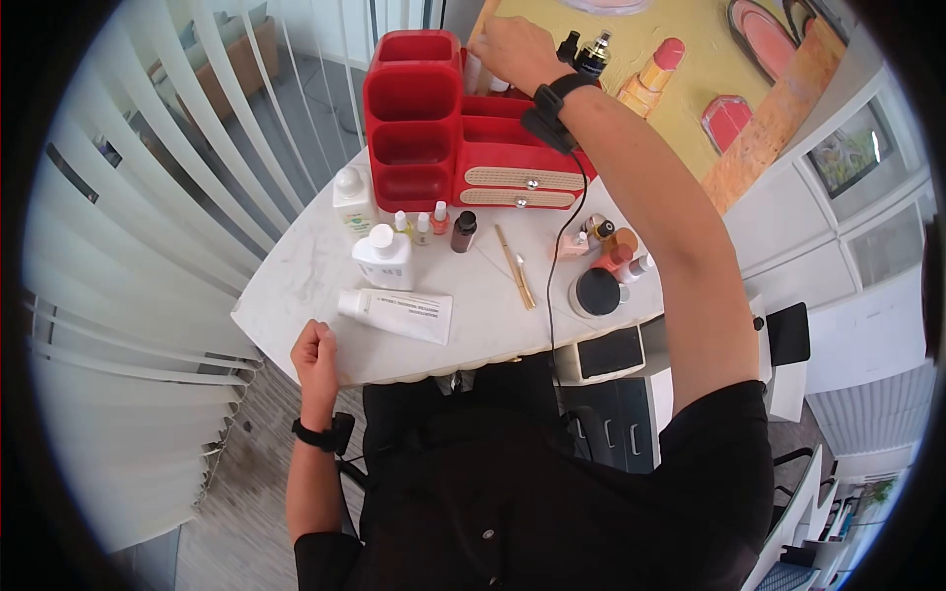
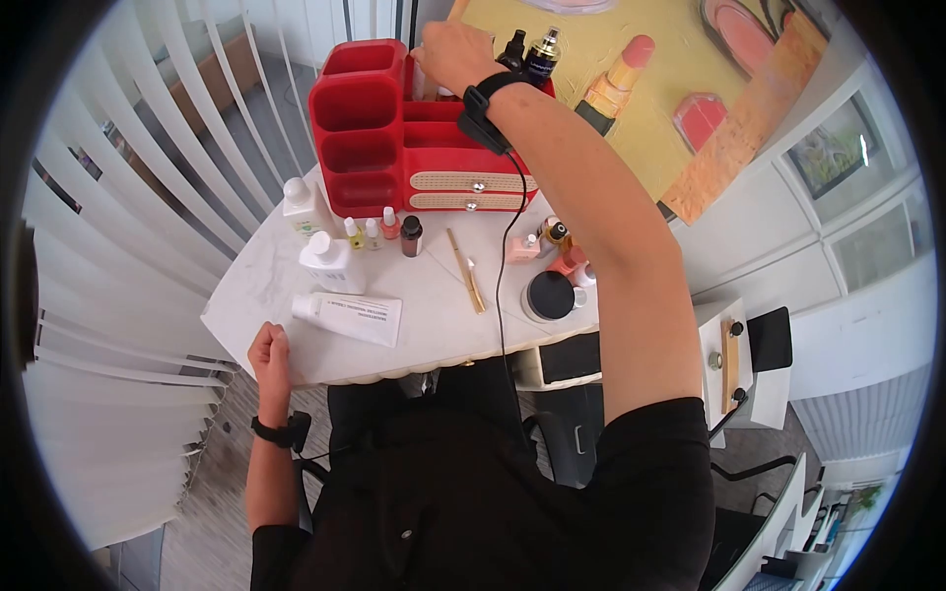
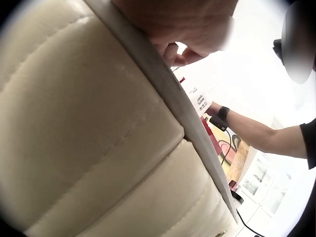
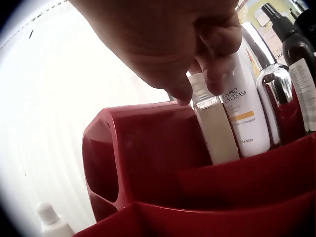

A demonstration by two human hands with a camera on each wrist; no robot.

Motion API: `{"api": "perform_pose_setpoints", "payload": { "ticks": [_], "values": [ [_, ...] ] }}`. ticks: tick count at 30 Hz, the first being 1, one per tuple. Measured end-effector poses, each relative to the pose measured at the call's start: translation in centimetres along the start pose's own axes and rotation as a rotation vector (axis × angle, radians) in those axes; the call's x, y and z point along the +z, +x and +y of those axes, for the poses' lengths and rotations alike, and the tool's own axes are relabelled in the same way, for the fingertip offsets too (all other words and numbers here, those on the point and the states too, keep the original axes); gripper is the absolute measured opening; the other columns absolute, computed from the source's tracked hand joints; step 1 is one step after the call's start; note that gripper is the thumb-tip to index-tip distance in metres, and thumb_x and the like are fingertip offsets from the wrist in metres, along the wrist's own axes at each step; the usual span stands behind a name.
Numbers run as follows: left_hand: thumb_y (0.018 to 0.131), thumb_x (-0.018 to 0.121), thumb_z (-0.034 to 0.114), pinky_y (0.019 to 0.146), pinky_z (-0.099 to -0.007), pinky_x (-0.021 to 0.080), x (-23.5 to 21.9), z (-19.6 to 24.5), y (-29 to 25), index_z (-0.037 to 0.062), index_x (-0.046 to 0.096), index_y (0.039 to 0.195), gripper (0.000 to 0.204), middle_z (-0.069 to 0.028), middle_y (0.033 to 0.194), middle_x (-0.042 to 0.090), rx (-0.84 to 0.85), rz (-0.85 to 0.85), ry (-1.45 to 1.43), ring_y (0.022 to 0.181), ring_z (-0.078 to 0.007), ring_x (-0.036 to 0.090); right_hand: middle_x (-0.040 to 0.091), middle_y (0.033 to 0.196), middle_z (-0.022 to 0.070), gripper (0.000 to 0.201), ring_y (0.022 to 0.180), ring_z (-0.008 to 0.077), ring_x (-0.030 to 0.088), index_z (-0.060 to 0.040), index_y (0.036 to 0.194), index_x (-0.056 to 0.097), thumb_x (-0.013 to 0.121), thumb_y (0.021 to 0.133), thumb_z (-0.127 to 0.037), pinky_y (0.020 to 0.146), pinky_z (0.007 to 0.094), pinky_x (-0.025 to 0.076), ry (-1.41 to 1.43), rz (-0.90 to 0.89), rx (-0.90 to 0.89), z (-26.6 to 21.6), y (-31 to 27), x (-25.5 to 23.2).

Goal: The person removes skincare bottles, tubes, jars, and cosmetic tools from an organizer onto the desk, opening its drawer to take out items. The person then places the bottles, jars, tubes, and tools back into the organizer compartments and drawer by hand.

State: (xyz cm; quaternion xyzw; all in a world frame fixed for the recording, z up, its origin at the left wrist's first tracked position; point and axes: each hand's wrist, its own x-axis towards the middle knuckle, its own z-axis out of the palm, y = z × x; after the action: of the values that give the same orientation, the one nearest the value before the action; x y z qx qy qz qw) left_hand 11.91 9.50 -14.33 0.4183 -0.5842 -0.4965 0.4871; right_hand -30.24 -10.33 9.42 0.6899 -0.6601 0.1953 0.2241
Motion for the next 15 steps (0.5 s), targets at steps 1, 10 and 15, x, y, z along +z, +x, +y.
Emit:
{"api": "perform_pose_setpoints", "payload": {
  "ticks": [1,10,15],
  "values": [
    [0.099,0.055,0.006,0.065,-0.023,0.03,0.0,0.0,0.0,0.0085,0.043,0.078,0.025,0.0072,0.075,0.039,0.001,-0.006,-0.006,0.072,-0.0037,0.034,0.074,0.091,0.0237,0.039,0.087,0.0419,0.071,-0.0029,0.1,0.076,0.065,0.093,-0.04,0.079,0.049,0.057,0.0,-0.003,-0.002,0.1,0.1,0.4],
    [0.097,0.055,0.003,0.064,-0.0235,0.029,-0.1,0.0,-0.1,0.0084,0.041,0.076,0.025,0.0065,0.075,0.038,-0.011,-0.014,-0.024,0.072,-0.0043,0.034,0.074,0.096,0.0234,0.028,0.094,0.0416,0.071,-0.0044,0.101,0.074,0.065,0.089,-0.028,0.085,0.0486,0.057,0.111,0.023,0.041,-0.4,-0.2,-0.1],
    [0.097,0.054,0.003,0.064,-0.0235,0.029,0.0,0.0,-0.1,0.0086,0.04,0.076,0.025,0.0068,0.074,0.037,-0.007,-0.016,-0.021,0.072,-0.0043,0.033,0.072,0.092,0.0276,0.022,0.092,0.0429,0.069,-0.0005,0.099,0.074,0.059,0.089,-0.013,0.083,0.0488,0.056,0.155,-0.178,0.07,-1.7,-0.2,-4.6]
  ]
}}
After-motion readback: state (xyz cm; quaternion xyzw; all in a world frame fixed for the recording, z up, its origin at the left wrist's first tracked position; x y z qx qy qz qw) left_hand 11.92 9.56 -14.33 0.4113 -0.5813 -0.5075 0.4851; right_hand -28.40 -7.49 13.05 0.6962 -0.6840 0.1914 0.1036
